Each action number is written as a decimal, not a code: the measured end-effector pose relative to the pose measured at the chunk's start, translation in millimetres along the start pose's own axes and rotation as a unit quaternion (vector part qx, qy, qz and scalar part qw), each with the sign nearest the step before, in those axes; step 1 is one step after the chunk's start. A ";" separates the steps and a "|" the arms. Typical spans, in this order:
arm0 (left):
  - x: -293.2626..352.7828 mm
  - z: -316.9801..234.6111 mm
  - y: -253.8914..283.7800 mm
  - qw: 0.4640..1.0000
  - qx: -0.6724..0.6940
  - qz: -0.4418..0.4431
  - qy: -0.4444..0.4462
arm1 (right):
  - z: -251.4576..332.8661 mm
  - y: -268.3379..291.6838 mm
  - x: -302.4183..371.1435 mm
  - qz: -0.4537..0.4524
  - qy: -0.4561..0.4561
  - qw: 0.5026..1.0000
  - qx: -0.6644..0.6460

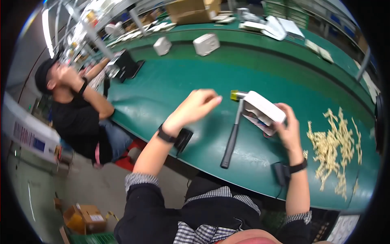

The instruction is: The person picks up a gold emblem and fits it onto a white speaker housing, then uses a mallet to hammer it into place. They repeat this process for a second speaker housing before setting both finished units aside.

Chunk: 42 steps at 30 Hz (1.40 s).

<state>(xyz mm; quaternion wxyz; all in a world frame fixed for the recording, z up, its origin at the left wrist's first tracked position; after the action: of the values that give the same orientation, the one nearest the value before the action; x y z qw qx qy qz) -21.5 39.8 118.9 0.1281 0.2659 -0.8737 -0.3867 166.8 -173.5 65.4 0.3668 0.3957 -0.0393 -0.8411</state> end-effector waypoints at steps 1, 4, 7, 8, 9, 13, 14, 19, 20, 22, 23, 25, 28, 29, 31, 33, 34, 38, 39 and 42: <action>-18.5 13.7 6.5 0.997 -0.024 -0.071 -0.035 | 1.4 14.4 -4.5 -0.015 0.049 0.998 -0.043; -69.8 101.8 1.5 0.977 -0.036 -0.208 0.027 | -21.7 89.7 -6.6 -0.020 -0.030 0.950 0.310; -77.6 130.7 -1.1 0.977 0.041 -0.203 0.047 | -89.7 143.9 37.5 0.014 -0.103 0.790 0.604; -76.6 136.2 2.0 0.977 0.091 -0.184 0.064 | -107.1 143.0 48.6 0.047 -0.169 0.764 0.621; -76.3 139.9 4.6 0.973 0.141 -0.165 0.078 | -116.5 142.4 50.3 0.053 -0.167 0.765 0.619; -74.5 148.2 2.5 0.968 0.184 -0.147 0.089 | -107.4 130.5 36.7 0.101 -0.182 0.843 0.496; -75.5 147.2 1.9 0.969 0.179 -0.147 0.083 | -109.3 132.8 35.7 0.105 -0.204 0.841 0.491; -77.1 142.2 0.1 0.973 0.161 -0.154 0.069 | -124.5 146.0 37.0 0.110 -0.221 0.841 0.481; -75.2 142.8 0.6 0.973 0.157 -0.153 0.071 | -126.9 146.9 37.9 0.106 -0.207 0.843 0.484; -74.8 141.5 0.0 0.973 0.155 -0.153 0.071 | -116.5 148.4 32.6 0.045 -0.145 0.873 0.463; -74.9 140.9 0.2 0.973 0.157 -0.155 0.073 | -105.2 151.6 28.9 -0.019 -0.085 0.895 0.437; -75.4 140.5 -1.0 0.971 0.165 -0.156 0.070 | -88.3 149.7 24.6 -0.080 -0.024 0.910 0.407; -72.0 144.1 2.0 0.971 0.164 -0.157 0.074 | -29.3 125.5 13.8 -0.192 0.028 0.921 0.337; -72.1 144.0 3.1 0.972 0.158 -0.158 0.076 | -15.2 113.8 8.9 -0.190 0.028 0.921 0.339; -73.2 142.6 1.5 0.973 0.151 -0.155 0.078 | 15.9 94.5 3.1 -0.244 0.082 0.928 0.268; -74.1 141.9 2.1 0.974 0.145 -0.153 0.076 | 25.4 90.7 8.8 -0.272 0.106 0.927 0.234; -75.5 140.9 1.2 0.976 0.142 -0.151 0.074 | 34.8 85.9 11.8 -0.249 0.164 0.920 0.254; -73.3 143.2 0.8 0.974 0.150 -0.151 0.074 | 63.4 50.6 27.2 -0.163 0.305 0.899 0.269; -71.1 144.6 2.4 0.975 0.145 -0.150 0.077 | 70.3 31.6 28.3 -0.124 0.338 0.902 0.239; -73.3 139.0 0.1 0.973 0.158 -0.144 0.087 | 64.1 17.8 28.0 -0.071 0.329 0.918 0.212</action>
<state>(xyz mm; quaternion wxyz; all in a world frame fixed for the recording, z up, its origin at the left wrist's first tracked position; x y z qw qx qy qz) -20.7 165.6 24.8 0.1029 0.4380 -0.8621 -0.2333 121.0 -219.0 97.8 0.2058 0.7201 -0.0656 -0.6594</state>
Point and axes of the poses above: each hand's wrist, its own x-axis away from the middle knuckle, its own y-axis out of the back of the hand, z = x × y, the point moved 8 cm from there along -x, towards the middle knuckle, and after that the axes turned 12 degrees about y, right-handed, at the moved point
